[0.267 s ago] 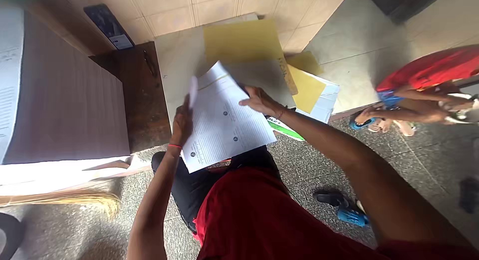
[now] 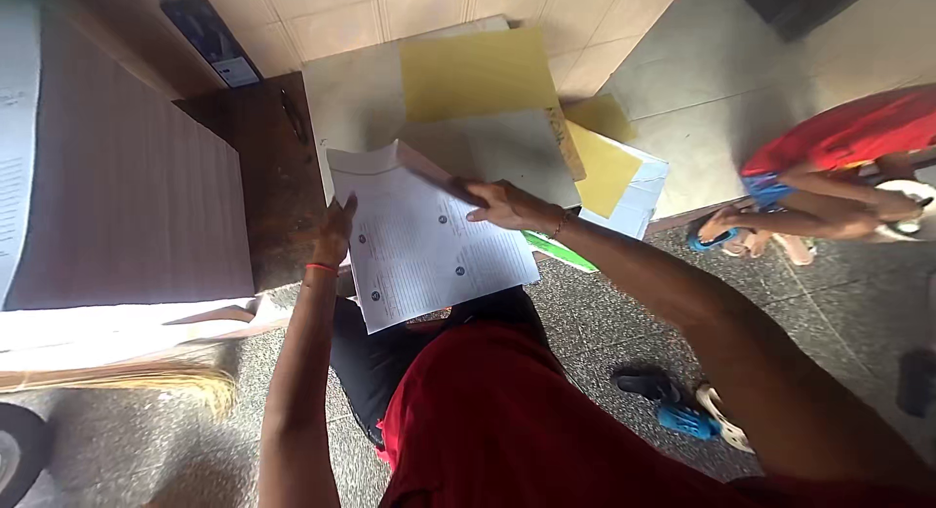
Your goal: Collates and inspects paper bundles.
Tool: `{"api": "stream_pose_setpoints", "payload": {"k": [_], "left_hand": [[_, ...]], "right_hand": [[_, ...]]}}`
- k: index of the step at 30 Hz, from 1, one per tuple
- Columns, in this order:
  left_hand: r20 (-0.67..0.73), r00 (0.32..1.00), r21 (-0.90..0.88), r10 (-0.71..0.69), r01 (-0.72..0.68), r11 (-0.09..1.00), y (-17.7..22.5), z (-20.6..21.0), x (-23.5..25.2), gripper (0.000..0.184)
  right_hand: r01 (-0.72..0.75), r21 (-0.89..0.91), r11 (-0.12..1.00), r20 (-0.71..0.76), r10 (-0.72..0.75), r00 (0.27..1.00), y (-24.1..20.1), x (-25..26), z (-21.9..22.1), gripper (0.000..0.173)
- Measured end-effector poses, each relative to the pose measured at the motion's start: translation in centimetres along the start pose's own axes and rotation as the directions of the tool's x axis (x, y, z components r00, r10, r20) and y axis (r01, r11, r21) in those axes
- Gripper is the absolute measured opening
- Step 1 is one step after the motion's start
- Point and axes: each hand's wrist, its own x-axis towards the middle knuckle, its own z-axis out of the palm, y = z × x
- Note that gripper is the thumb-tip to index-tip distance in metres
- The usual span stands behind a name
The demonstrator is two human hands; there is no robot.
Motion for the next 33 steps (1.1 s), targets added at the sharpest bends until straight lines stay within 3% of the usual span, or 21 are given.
{"api": "stream_pose_setpoints", "payload": {"k": [1,3,6,8,10,12,15,17,19,21,23,25,27,29,33], "left_hand": [[-0.036,0.998,0.005,-0.053,0.053,0.999,-0.1,-0.3,-0.1,0.058],[-0.077,0.996,0.126,-0.032,0.042,0.991,0.8,-0.2,-2.5,0.046],[-0.090,0.970,0.405,0.224,-0.170,0.899,0.3,2.4,-6.3,0.038],[-0.109,0.967,0.495,0.229,-0.147,0.857,0.0,3.3,-5.0,0.036],[-0.147,0.981,0.427,0.123,-0.049,0.903,-0.3,2.1,-3.0,0.037],[-0.179,0.983,0.239,0.036,0.008,0.971,-0.6,0.5,-1.0,0.038],[-0.192,0.981,-0.013,0.020,-0.023,1.000,-0.4,-1.1,0.1,0.039],[-0.242,0.970,-0.103,0.032,-0.058,0.993,1.3,-1.6,0.0,0.037],[-0.294,0.949,-0.211,0.111,-0.177,0.961,3.3,-1.9,-1.0,0.029],[-0.350,0.896,-0.295,0.272,-0.381,0.876,5.3,-2.5,-2.5,0.013],[-0.359,0.828,-0.321,0.432,-0.544,0.775,6.9,-3.2,-4.4,0.013],[-0.332,0.795,-0.292,0.509,-0.599,0.746,7.5,-3.3,-6.7,0.016],[-0.310,0.799,-0.316,0.516,-0.598,0.736,6.3,-2.5,-7.3,0.013],[-0.297,0.830,-0.364,0.472,-0.555,0.748,3.5,-1.3,-6.6,0.024],[-0.309,0.871,-0.396,0.383,-0.484,0.780,0.3,-0.4,-5.7,0.028]], "right_hand": [[-0.061,0.157,0.986,-0.005,0.063,0.998,3.7,1.2,1.5,0.050],[-0.325,0.256,0.910,0.083,0.314,0.946,6.0,2.9,1.6,0.044],[-0.453,0.103,0.885,0.128,0.440,0.889,4.6,3.0,2.3,0.032],[-0.474,-0.039,0.880,0.132,0.475,0.870,4.5,3.5,3.2,0.032],[-0.525,0.014,0.851,0.070,0.523,0.849,6.2,4.1,3.6,0.035],[-0.569,0.210,0.795,-0.008,0.583,0.812,8.2,4.9,3.8,0.038],[-0.458,0.588,0.667,-0.081,0.612,0.786,9.3,5.6,3.7,0.035],[-0.326,0.697,0.639,-0.167,0.587,0.792,8.2,5.6,2.5,0.028],[-0.189,0.688,0.700,-0.316,0.524,0.791,6.7,5.0,1.0,0.019],[0.008,0.636,0.771,-0.489,0.395,0.778,4.6,3.5,-0.8,0.015],[0.221,0.564,0.795,-0.635,0.247,0.732,3.1,1.8,-2.0,0.015],[0.323,0.517,0.793,-0.707,0.182,0.684,2.7,0.3,-1.9,0.020],[0.272,0.516,0.812,-0.674,0.189,0.714,2.8,-1.5,-0.4,0.038],[0.181,0.554,0.812,-0.601,0.239,0.763,3.3,-2.2,1.3,0.053],[0.150,0.628,0.764,-0.547,0.295,0.783,3.9,-2.4,3.2,0.053]]}}
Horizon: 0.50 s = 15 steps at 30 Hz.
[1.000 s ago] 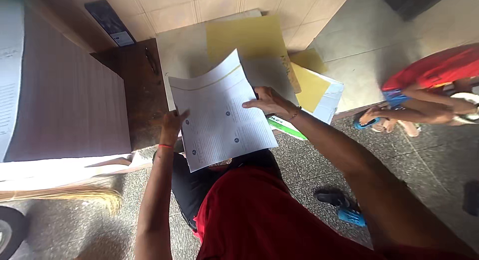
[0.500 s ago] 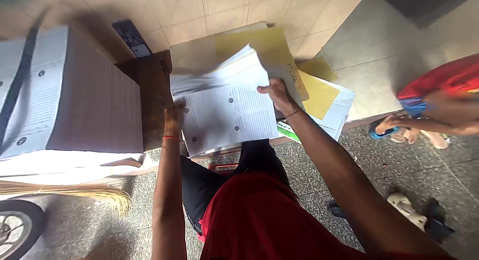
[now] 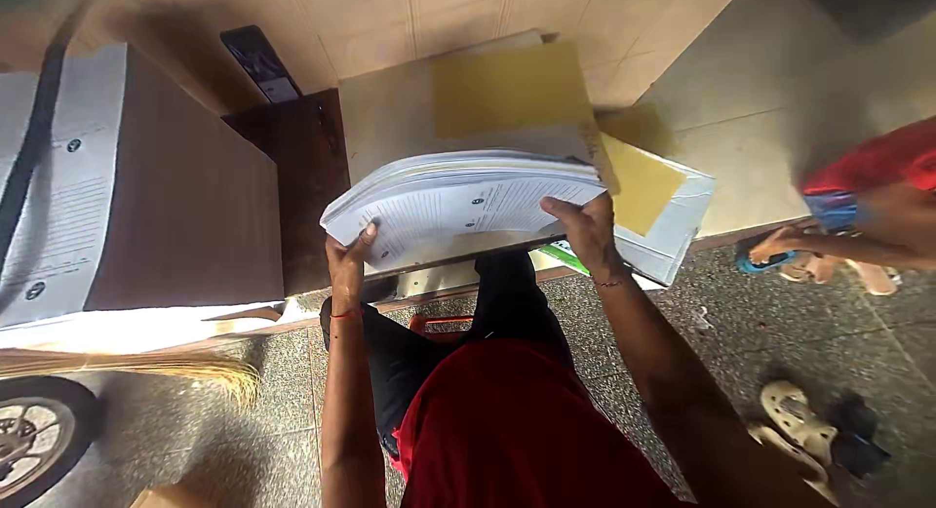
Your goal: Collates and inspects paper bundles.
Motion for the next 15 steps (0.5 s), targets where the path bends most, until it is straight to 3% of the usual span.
{"api": "stream_pose_setpoints", "payload": {"k": [6,8,10,13,15], "left_hand": [[-0.030,0.998,0.006,0.062,-0.062,0.998,-0.2,-0.1,1.2,0.044],[-0.098,0.993,0.007,0.062,-0.062,0.998,-1.0,0.9,2.0,0.058],[-0.180,0.980,-0.021,0.080,-0.085,0.996,-1.9,2.3,3.2,0.060],[-0.155,0.979,0.012,0.129,-0.129,0.992,-1.4,2.3,4.0,0.050],[-0.119,0.981,-0.041,0.152,-0.158,0.987,-0.5,1.9,3.9,0.059]], "right_hand": [[0.094,0.156,0.983,-0.020,-0.092,0.996,2.1,3.8,-0.5,0.053],[0.003,0.210,0.978,-0.053,0.008,0.999,2.7,4.6,0.7,0.059],[-0.095,0.225,0.970,-0.106,0.122,0.987,3.0,5.1,2.2,0.062],[-0.074,0.219,0.973,-0.145,0.108,0.984,2.5,6.0,2.5,0.063],[-0.030,0.240,0.970,-0.144,0.066,0.987,1.6,6.1,1.9,0.065]]}}
